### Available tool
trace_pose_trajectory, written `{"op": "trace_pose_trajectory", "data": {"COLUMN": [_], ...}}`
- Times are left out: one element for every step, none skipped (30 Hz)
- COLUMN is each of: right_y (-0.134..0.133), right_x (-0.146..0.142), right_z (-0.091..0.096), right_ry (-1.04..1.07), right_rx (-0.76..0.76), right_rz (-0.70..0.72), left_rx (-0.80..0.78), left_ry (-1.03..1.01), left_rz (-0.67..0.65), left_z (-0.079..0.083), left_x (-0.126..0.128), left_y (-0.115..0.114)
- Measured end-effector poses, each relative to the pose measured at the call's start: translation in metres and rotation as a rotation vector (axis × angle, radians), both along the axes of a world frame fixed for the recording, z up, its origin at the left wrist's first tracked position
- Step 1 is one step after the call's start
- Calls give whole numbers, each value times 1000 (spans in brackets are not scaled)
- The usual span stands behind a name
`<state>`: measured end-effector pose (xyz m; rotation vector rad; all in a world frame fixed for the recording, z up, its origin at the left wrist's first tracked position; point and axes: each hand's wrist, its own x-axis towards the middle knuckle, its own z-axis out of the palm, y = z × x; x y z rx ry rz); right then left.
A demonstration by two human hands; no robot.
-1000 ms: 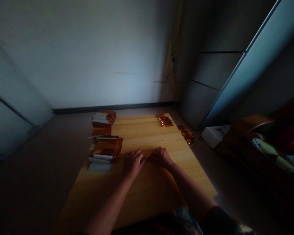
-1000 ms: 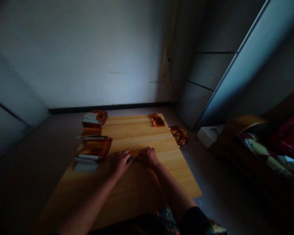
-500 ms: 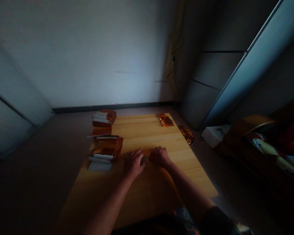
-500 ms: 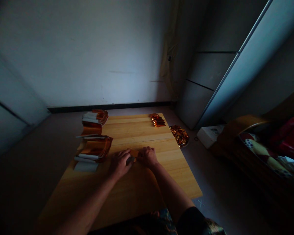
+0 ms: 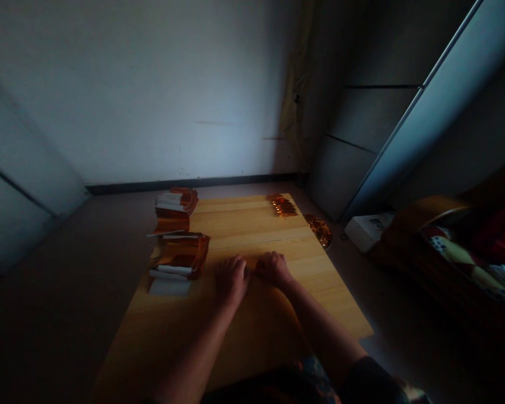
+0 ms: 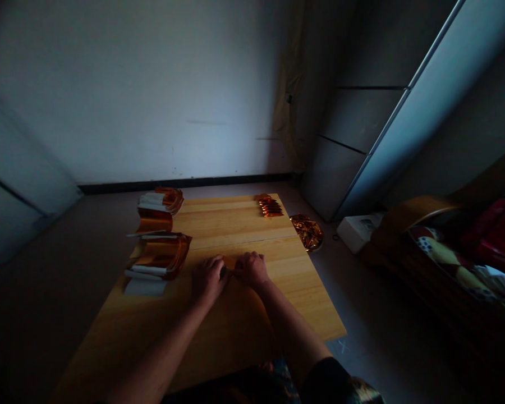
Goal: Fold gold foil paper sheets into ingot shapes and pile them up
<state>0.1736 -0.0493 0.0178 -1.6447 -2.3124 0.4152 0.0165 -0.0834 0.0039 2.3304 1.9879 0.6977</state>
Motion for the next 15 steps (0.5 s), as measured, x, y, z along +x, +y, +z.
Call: {"op": "trace_pose_trajectory", "data": {"right_y": [0,0,0,1,1,2,2,3,4,5,6,6,7,7,7], "right_x": [0,0,1,2,3,4,5,6,7,7,7,7,7,6,5], "right_z": [0,0,0,-1,-1,-2,-3,-5,-6,-7,-7,-8,-7,-7,-6], "right_ry": [2,6,15,32,55,85,118,151,181,207,227,241,249,253,250], "right_rx": [1,1,1,1,-1,-2,-2,1,5,7,7,4,-3,-13,-23], "right_rz": [-2,-5,-5,-3,3,11,18,19,17,12,5,-6,-15,-24,-32], "left_rx": [0,-1,0,1,2,2,2,1,1,3,9,16,24,29,31], "left_ry": [1,2,3,5,7,10,11,10,8,7,5,4,4,4,4], "left_rz": [3,1,-2,-2,-4,-4,-1,4,10,14,16,17,13,8,4], "left_z": [-1,-2,-2,-2,-2,-2,-1,-1,-1,-1,-1,-1,-2,-2,-2], "left_x": [0,0,-1,-1,-1,-1,-1,-1,-1,-1,0,0,0,0,0], "left_y": [0,0,0,0,0,-1,-1,-1,-1,-1,-1,-1,-1,-1,-1]}}
